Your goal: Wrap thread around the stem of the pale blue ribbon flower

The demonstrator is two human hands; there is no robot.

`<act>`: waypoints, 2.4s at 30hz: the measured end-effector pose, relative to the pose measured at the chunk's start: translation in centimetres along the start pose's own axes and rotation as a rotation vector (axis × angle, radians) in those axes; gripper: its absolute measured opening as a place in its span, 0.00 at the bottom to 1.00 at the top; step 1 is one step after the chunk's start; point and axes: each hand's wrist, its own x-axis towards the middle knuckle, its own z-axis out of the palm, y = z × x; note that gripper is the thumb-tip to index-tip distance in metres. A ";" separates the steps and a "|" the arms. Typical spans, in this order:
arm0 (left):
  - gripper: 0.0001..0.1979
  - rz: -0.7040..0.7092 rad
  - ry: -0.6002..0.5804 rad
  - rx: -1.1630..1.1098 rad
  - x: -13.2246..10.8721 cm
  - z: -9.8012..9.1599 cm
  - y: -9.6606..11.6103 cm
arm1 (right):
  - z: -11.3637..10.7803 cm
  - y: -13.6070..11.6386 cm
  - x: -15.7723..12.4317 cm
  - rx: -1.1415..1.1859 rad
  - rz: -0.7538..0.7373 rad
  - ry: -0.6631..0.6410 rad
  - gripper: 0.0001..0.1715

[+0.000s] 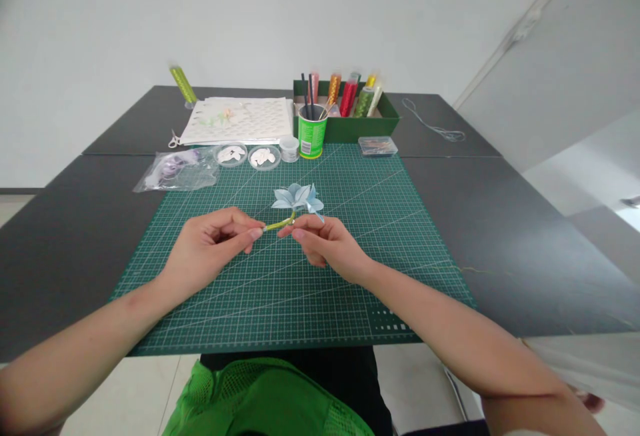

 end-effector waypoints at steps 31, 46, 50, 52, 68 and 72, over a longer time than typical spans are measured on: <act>0.07 -0.129 -0.438 -0.038 -0.6 0.7 0.2 | -3.4 -2.5 1.0 -0.319 0.049 -0.116 0.13; 0.10 0.267 -0.201 0.910 -0.5 0.4 -1.3 | -1.1 -3.9 -1.9 -1.419 -0.741 -0.063 0.09; 0.10 0.188 -0.001 0.775 -0.6 0.2 -1.0 | 0.5 -2.9 -2.7 -1.548 -0.838 -0.025 0.09; 0.09 0.166 0.079 0.630 -0.6 0.2 -0.8 | 1.1 -2.5 -2.6 -1.518 -0.840 0.004 0.09; 0.06 0.117 -0.332 0.123 -1.5 1.1 -0.1 | -0.5 -0.4 0.5 -0.839 -0.231 0.253 0.13; 0.06 0.111 -0.391 0.179 -1.6 1.8 -0.1 | -0.3 -1.4 0.1 -0.893 -0.418 0.305 0.09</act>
